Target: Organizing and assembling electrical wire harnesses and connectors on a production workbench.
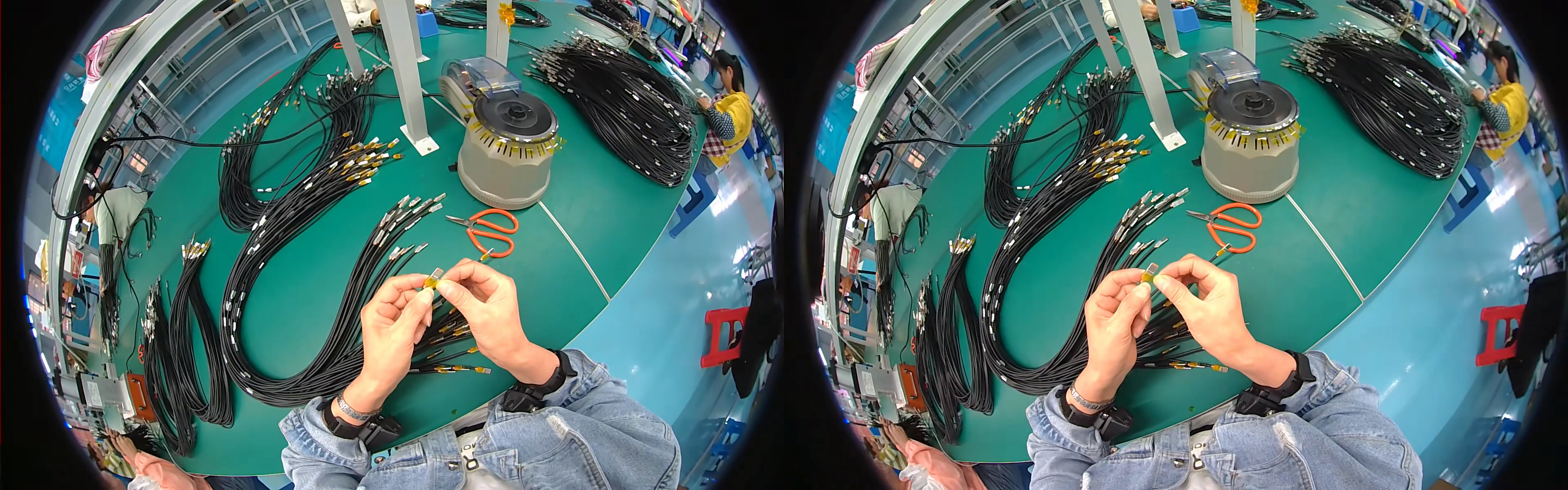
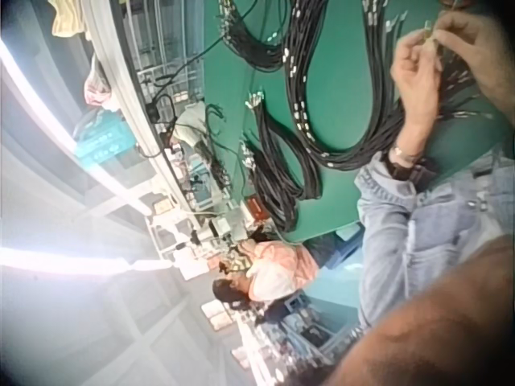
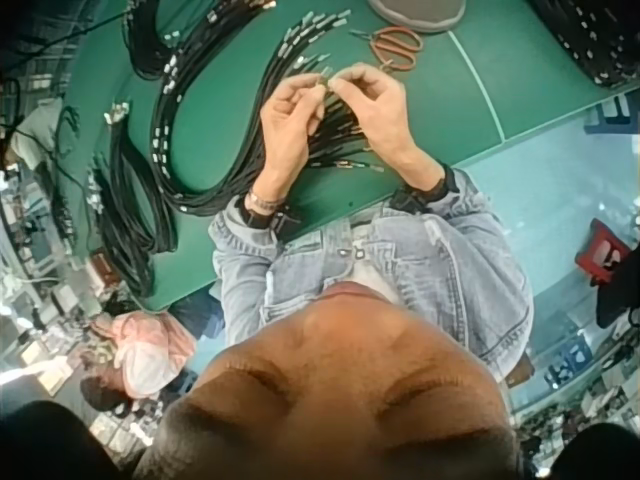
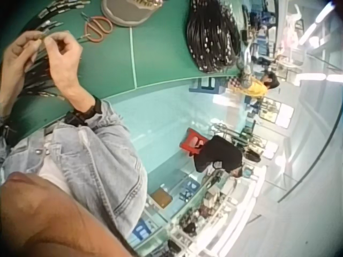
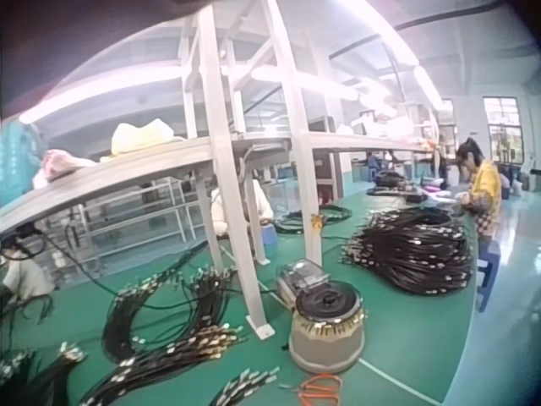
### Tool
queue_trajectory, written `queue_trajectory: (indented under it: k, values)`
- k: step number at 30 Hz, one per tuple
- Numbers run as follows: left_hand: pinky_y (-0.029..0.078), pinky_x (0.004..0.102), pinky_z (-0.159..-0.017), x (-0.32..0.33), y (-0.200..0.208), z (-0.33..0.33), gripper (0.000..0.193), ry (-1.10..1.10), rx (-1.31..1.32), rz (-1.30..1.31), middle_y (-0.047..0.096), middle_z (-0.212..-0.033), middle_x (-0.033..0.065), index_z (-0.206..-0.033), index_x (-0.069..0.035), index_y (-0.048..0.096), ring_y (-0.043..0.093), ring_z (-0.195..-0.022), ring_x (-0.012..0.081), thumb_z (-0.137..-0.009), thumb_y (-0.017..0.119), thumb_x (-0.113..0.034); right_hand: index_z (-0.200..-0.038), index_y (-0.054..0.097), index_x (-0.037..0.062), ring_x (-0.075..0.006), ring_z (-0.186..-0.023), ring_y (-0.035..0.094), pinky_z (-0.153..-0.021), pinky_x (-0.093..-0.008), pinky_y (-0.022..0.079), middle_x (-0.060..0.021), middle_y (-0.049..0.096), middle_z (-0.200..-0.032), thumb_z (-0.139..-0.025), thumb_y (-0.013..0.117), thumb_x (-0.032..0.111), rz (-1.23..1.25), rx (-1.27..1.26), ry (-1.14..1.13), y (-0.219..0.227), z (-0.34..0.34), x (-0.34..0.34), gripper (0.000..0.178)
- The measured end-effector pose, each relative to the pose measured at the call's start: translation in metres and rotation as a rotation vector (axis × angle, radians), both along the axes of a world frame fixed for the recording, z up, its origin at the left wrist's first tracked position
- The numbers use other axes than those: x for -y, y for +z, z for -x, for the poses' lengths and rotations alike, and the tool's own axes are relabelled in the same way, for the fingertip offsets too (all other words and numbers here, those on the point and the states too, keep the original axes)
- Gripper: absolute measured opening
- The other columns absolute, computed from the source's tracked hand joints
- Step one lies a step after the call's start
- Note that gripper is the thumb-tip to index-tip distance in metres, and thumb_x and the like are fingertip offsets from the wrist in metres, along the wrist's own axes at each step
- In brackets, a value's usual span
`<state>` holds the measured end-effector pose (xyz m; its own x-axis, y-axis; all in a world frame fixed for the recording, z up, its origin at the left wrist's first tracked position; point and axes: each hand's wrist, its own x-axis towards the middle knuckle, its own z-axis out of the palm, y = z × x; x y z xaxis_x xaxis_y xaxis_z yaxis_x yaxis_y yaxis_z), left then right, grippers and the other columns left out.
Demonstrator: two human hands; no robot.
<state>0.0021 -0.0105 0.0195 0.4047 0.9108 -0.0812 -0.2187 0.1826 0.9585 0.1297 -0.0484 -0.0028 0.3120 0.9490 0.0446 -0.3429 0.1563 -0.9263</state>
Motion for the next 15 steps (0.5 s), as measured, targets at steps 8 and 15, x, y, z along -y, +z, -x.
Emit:
queue_trajectory:
  k: [8,15]
  values:
    - [0.028,0.0158,-0.039,-0.0034,0.0038,0.0011,0.012,-0.064,-0.030,0.000,0.053,-0.061,0.0005,-0.097,-0.002,0.057,0.040,-0.044,0.0022,-0.086,0.058,-0.006,-0.084,0.061,-0.0005,-0.0074,-0.074,0.052,-0.069,-0.0222,0.042,0.0002,0.058,-0.080,-0.084,0.064,0.011,0.016,0.009,0.002,-0.0007,-0.0027,-0.0012,0.011]
    - [0.032,0.0160,-0.039,0.0012,0.0063,-0.0009,0.006,0.021,-0.200,-0.165,0.056,-0.060,0.0021,-0.089,0.000,0.057,0.044,-0.044,0.0027,-0.087,0.058,-0.006,-0.086,0.061,-0.0012,-0.0088,-0.075,0.053,-0.070,-0.0230,0.044,-0.0015,0.057,-0.082,-0.083,0.064,0.011,-0.049,-0.010,0.013,0.0000,-0.0044,-0.0018,0.013]
